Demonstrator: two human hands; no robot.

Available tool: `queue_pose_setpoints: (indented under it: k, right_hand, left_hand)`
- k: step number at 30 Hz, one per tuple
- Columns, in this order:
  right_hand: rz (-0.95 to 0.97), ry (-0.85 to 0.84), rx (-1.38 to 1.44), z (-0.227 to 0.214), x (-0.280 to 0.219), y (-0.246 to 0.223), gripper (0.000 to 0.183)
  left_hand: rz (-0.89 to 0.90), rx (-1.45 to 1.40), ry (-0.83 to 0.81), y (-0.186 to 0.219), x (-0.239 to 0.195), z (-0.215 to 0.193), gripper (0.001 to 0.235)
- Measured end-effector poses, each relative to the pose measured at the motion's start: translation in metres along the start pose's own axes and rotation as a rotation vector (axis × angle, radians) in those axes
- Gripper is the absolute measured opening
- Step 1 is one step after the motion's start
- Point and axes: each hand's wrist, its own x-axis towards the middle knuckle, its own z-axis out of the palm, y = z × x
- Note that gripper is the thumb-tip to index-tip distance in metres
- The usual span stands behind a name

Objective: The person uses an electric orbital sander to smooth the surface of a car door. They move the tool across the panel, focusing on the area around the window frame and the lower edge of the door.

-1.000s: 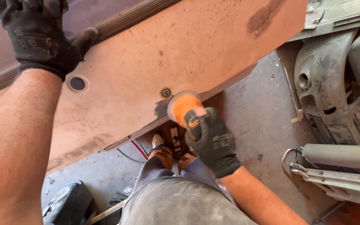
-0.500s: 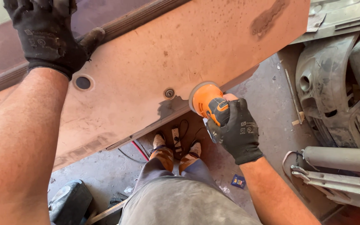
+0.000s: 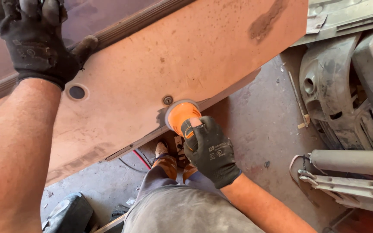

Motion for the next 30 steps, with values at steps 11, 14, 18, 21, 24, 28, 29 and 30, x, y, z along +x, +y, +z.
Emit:
queue_pose_setpoints:
  k: [11, 14, 18, 21, 24, 28, 29, 30]
  right_hand:
    - [0.154, 0.021, 0.093, -0.016, 0.013, 0.050, 0.061]
    - [0.186, 0.045, 0.130, -0.020, 0.017, 0.073, 0.069]
    - [0.217, 0.099, 0.097, -0.029, 0.024, 0.104, 0.074]
    - [0.266, 0.086, 0.088, -0.031, 0.027, 0.126, 0.078]
    - [0.262, 0.056, 0.117, -0.037, 0.028, 0.115, 0.072]
    - [0.151, 0.079, 0.199, -0.020, 0.009, 0.061, 0.068]
    - [0.161, 0.068, 0.316, -0.012, 0.001, 0.046, 0.059]
    - [0.173, 0.063, 0.429, -0.005, -0.005, 0.032, 0.051]
  left_hand:
    - [-0.015, 0.061, -0.041, -0.012, -0.008, 0.013, 0.099]
    - [-0.028, 0.047, -0.058, -0.015, -0.008, 0.015, 0.100]
    - [0.019, 0.032, 0.022, -0.001, -0.001, 0.000, 0.086]
    - [0.006, 0.030, -0.006, -0.004, -0.002, 0.003, 0.087]
    - [-0.025, 0.078, -0.045, -0.008, -0.005, 0.010, 0.101]
    - [-0.021, 0.098, -0.031, -0.010, -0.007, 0.011, 0.100]
    - [-0.032, 0.099, -0.049, -0.011, -0.008, 0.012, 0.103]
    - [-0.039, 0.098, -0.061, -0.011, -0.006, 0.014, 0.106]
